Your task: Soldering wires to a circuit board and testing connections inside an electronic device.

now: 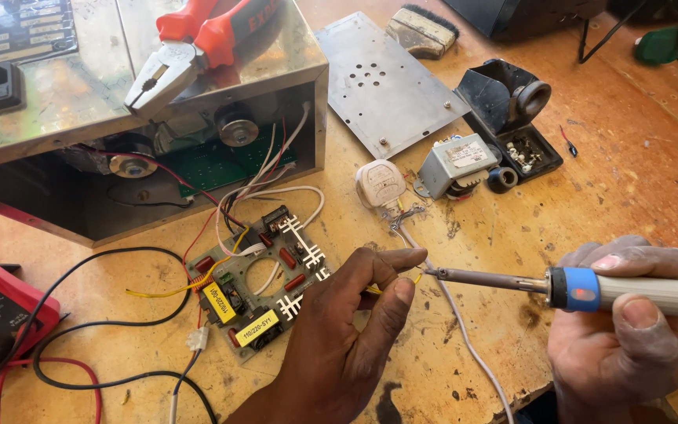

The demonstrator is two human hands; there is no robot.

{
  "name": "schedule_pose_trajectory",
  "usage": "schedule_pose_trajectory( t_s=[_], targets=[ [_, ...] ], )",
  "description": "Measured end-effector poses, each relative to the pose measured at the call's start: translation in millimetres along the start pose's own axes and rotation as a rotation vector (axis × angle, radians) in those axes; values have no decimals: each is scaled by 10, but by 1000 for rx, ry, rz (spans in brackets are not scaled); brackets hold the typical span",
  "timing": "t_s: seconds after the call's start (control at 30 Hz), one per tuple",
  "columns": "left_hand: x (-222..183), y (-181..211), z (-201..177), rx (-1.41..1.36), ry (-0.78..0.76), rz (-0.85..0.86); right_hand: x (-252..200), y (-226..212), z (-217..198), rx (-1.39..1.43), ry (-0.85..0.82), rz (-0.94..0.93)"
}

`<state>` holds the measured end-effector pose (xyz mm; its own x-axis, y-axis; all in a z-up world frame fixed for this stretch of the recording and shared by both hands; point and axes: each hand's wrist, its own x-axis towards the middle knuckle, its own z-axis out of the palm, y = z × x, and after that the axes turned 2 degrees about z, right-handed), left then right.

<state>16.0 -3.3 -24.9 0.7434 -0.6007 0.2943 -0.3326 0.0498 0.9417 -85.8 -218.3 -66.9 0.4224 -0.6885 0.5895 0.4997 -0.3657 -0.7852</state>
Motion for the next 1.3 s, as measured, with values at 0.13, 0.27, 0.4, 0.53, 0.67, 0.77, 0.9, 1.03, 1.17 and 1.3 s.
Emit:
schedule_pose_trajectory(
  t_s=[0.13,0.27,0.4,0.53,0.67,0.77,0.9,1.03,1.17,1.3],
  targets=[
    [-2,-12,8,3,4,-14,-8,18,-8,-1,9,1],
    [-2,-15,7,5,4,1,10,-13,21,-2,-2,4],
    [-2,-27,13,-2,4,-17,8,-10,9,1,-8,-4],
    [0,-47,22,14,15,-15,-6,-5,-4,1,5,15],
    [4,-57,31,-1,19,-24,19,-50,54,-23,7,8],
    [3,-73,39,3,22,-26,3,-32,38,8,38,33],
    [7,-72,43,4,19,-50,12,-68,57,30,0,48],
    [-16,-96,49,11,28,-45,-14,-76,39,35,-24,52],
    [17,-61,43,13,22,-87,9,-19,18,19,-13,16],
    [12,-59,46,-1,36,-73,9,-48,28,13,10,60]
  ],
)
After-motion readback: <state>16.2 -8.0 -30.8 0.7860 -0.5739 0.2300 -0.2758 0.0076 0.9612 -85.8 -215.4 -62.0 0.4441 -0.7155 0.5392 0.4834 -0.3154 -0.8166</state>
